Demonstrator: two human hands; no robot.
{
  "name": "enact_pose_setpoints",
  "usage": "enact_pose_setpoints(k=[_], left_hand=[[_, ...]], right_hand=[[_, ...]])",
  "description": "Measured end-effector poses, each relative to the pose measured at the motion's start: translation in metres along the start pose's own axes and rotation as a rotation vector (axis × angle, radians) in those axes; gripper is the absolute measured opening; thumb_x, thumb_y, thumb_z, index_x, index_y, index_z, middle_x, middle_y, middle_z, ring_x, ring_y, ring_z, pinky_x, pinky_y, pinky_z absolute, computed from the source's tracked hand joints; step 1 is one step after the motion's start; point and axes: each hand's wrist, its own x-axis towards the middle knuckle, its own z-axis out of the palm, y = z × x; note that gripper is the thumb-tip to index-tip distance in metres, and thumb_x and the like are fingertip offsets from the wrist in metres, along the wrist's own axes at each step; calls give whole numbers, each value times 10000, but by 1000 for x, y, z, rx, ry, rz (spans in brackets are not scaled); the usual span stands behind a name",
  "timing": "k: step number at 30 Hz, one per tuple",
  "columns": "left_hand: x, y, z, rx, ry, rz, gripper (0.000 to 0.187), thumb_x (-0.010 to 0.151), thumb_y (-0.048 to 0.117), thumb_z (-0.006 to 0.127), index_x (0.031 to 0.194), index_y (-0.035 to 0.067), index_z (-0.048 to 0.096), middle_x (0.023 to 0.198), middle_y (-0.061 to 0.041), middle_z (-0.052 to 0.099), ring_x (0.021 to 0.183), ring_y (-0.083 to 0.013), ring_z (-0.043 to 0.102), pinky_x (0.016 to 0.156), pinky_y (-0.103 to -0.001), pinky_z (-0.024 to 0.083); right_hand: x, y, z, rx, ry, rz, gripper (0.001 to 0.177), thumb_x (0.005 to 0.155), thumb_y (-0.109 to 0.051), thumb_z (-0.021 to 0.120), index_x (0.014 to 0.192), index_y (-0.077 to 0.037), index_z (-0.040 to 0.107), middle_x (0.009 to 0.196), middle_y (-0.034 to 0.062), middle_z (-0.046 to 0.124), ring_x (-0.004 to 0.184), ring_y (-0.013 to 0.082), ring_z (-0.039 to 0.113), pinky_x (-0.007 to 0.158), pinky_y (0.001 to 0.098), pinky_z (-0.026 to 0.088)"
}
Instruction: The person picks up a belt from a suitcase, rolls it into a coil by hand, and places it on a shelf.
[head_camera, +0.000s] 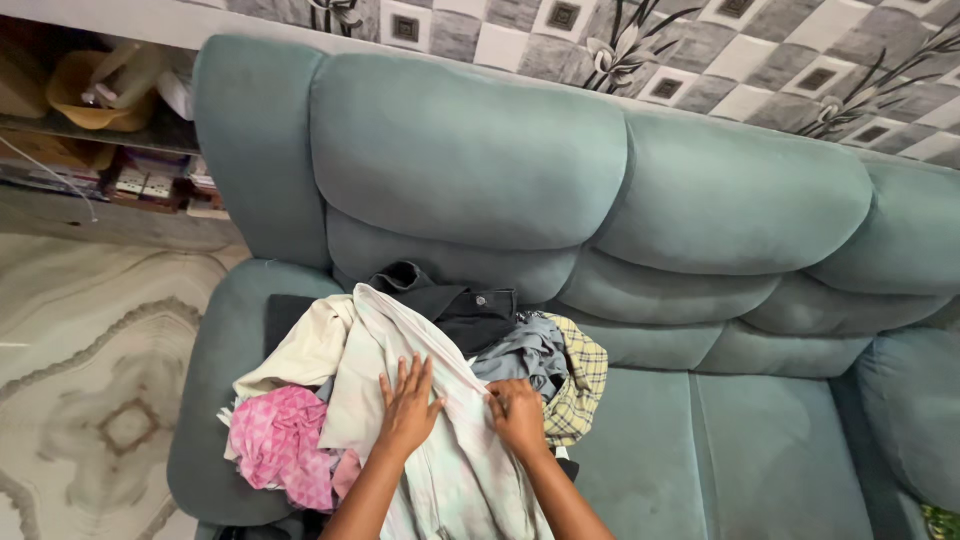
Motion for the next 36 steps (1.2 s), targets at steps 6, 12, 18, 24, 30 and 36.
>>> enact_pose_setpoints(k=[6, 12, 18, 24, 30, 36], left_hand=[[-18, 32, -8, 22, -24, 7, 867, 917, 339, 683, 1589, 93, 193, 1676, -125, 136, 1553, -356, 70, 1179, -680, 26], [-41, 84, -3, 63, 105, 124, 864, 893, 323, 704, 1570, 67, 232, 1677, -130, 154, 1552, -358, 105, 1183, -665, 68], [-81, 177, 16, 109, 136, 133, 844, 899, 343, 681, 1583, 110, 246, 1678, -134, 153, 1544, -360, 117, 1178, -668, 88], [-132, 273, 64, 155, 219, 203, 764, 952, 378, 648, 1581, 152, 277, 1669, -151, 170, 1542, -389, 120, 1163, -673, 101], [-164, 356, 127, 184, 193, 252, 795, 948, 352, 644, 1603, 124, 256, 1682, -158, 146, 1547, -385, 108, 1164, -673, 105], [-169, 409, 168, 168, 83, 325, 843, 941, 406, 643, 1598, 90, 221, 1690, -167, 126, 1555, -379, 80, 1181, -657, 79]], right_hand=[[-9, 4, -23, 61, 107, -37, 112, 832, -110, 720, 932, -100, 768, 944, 102, 726, 950, 333, 636, 849, 447, 496], [-37, 26, -52, 48, 149, -150, 339, 862, -143, 718, 1199, -107, 712, 1257, 85, 702, 1306, 342, 545, 1072, 475, 403], [-80, 67, -94, 52, 109, -219, 490, 937, -247, 671, 1411, -138, 609, 1493, 111, 561, 1459, 352, 389, 1156, 493, 285], [-143, 123, -152, 55, 5, -258, 550, 961, -271, 628, 1495, -190, 526, 1600, 108, 423, 1521, 366, 276, 1183, 586, 191], [-204, 186, -212, -38, -70, -252, 585, 989, -325, 603, 1541, -225, 439, 1661, 83, 298, 1549, 363, 178, 1182, 637, 121], [-232, 240, -250, -141, -4, -241, 616, 968, -329, 603, 1548, -239, 419, 1662, 81, 274, 1547, 357, 166, 1170, 660, 116]])
